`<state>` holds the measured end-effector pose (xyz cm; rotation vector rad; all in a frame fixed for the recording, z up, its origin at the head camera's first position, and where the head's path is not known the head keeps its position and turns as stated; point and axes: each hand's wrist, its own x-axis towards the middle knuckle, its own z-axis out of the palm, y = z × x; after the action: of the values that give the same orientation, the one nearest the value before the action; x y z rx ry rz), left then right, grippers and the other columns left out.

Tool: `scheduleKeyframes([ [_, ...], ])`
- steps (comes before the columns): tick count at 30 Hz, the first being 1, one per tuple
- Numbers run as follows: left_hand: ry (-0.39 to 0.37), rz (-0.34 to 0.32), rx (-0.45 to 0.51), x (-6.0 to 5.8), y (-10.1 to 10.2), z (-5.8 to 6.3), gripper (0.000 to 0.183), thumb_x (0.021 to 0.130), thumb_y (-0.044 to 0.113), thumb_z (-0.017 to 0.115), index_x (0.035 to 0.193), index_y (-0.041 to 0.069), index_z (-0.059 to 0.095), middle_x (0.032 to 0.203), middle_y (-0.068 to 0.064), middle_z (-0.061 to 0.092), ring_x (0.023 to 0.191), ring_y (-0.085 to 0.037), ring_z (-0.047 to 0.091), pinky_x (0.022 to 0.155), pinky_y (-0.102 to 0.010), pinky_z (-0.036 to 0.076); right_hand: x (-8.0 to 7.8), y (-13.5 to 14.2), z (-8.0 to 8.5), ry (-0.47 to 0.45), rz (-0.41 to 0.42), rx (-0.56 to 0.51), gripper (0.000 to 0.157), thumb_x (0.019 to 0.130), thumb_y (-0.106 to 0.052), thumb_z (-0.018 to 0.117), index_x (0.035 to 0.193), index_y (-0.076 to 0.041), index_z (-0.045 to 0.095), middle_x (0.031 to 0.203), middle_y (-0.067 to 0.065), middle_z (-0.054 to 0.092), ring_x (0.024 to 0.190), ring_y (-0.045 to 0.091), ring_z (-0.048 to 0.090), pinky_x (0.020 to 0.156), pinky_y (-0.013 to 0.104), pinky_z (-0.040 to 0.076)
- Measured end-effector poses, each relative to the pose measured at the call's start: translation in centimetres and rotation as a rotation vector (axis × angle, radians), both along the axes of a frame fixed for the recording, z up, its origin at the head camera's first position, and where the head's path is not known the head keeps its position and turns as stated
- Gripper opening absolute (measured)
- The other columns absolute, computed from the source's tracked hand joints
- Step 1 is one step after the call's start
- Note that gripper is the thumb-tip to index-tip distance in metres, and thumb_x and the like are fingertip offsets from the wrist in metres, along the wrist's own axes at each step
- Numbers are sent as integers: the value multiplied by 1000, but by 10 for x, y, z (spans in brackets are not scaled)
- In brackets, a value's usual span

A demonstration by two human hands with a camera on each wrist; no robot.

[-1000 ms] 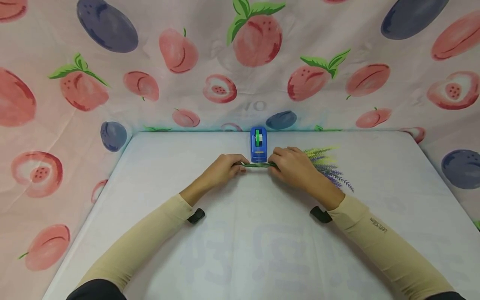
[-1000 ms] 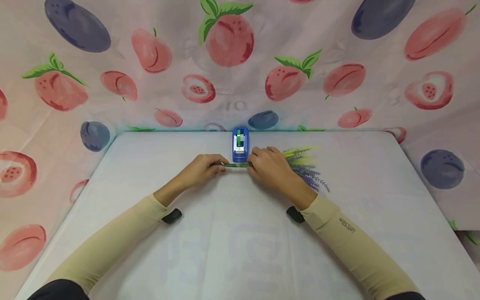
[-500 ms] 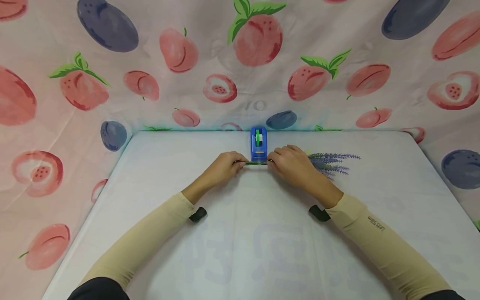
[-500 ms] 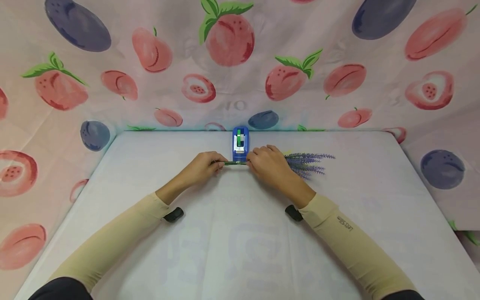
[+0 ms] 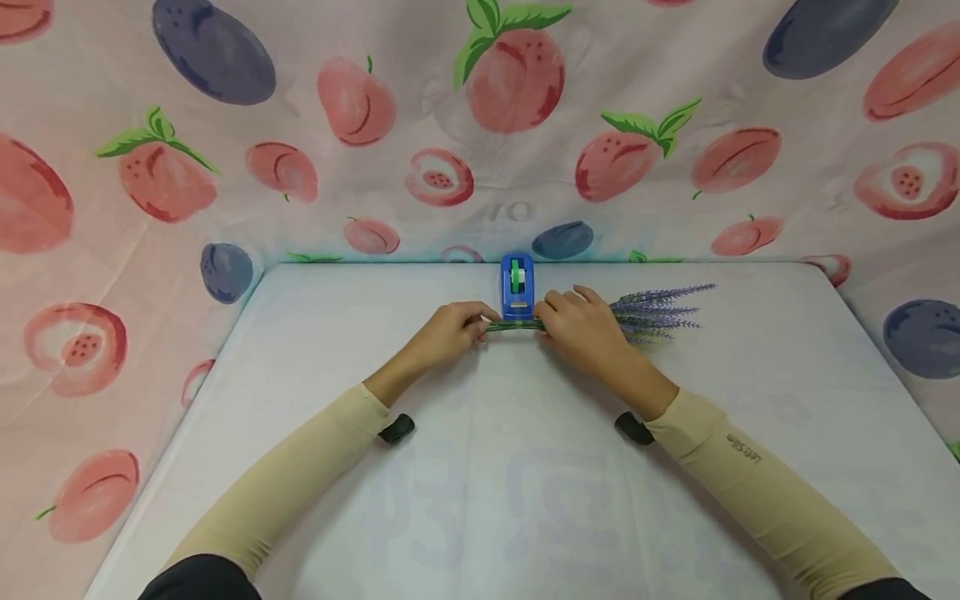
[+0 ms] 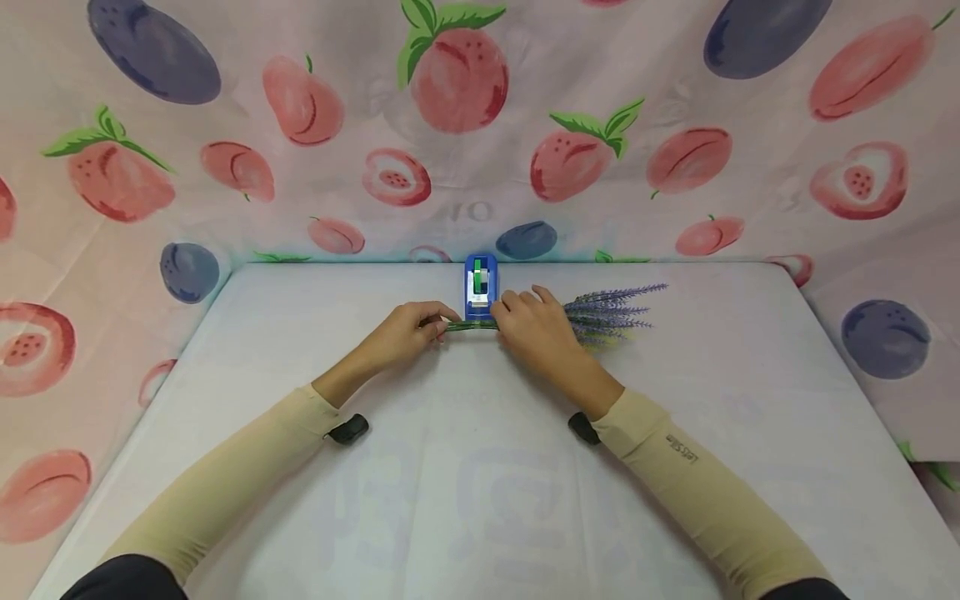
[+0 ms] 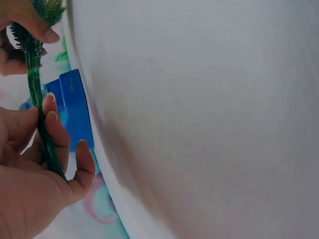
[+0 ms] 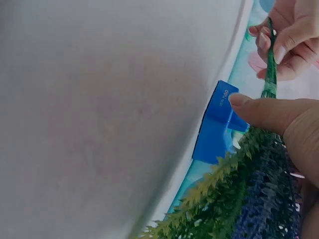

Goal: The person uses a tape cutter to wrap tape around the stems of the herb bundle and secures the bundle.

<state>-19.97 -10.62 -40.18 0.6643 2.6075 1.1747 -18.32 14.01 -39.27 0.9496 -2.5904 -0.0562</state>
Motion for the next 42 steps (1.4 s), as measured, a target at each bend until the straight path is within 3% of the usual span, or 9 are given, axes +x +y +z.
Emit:
scheduleKeyframes([
  [5, -16, -4, 6, 0, 0, 1, 24, 103, 7, 57, 123, 10, 69, 89, -12, 72, 80, -19, 64, 79, -32, 49, -3, -1, -3, 41, -3, -40, 27, 81, -25, 88, 96, -6, 75, 93, 10, 72, 88, 30, 70, 98, 52, 52],
  [12, 20, -10, -30, -3, -1, -3, 22, 96, 9, 71, 117, 14, 68, 87, -9, 72, 75, -17, 61, 74, -32, 49, -6, -2, -3, 2, -10, -2, 17, 87, -25, 82, 94, -9, 79, 92, 8, 75, 94, 30, 70, 104, 55, 47],
  [20, 133, -36, -84, -6, 0, -2, 20, 96, 5, 69, 115, 7, 75, 109, -9, 71, 100, -20, 64, 92, -37, 53, -5, 0, -6, -13, 28, 7, 20, 90, -23, 78, 102, -6, 77, 98, 11, 67, 89, 27, 70, 100, 53, 51],
  [27, 180, -30, -147, -7, 1, 0, 21, 99, 10, 67, 117, 6, 76, 101, -9, 66, 90, -19, 59, 84, -35, 50, -9, -1, -4, -65, -8, -17, 21, 93, -22, 75, 104, -5, 72, 103, 10, 73, 100, 31, 68, 103, 53, 48],
  [36, 217, -39, -202, -11, 5, 4, 20, 100, 7, 63, 115, 4, 77, 94, -9, 65, 83, -19, 55, 78, -33, 48, -13, -2, -3, -32, 14, -45, 17, 93, -20, 75, 99, -4, 74, 98, 11, 66, 94, 31, 68, 105, 57, 46],
  [42, 200, -32, -162, -12, 7, 6, 23, 99, 4, 63, 119, 3, 75, 106, -11, 74, 95, -19, 66, 86, -35, 53, -14, -5, -1, -52, -14, -67, 20, 95, -20, 73, 105, -3, 71, 100, 12, 71, 98, 33, 68, 107, 58, 44],
])
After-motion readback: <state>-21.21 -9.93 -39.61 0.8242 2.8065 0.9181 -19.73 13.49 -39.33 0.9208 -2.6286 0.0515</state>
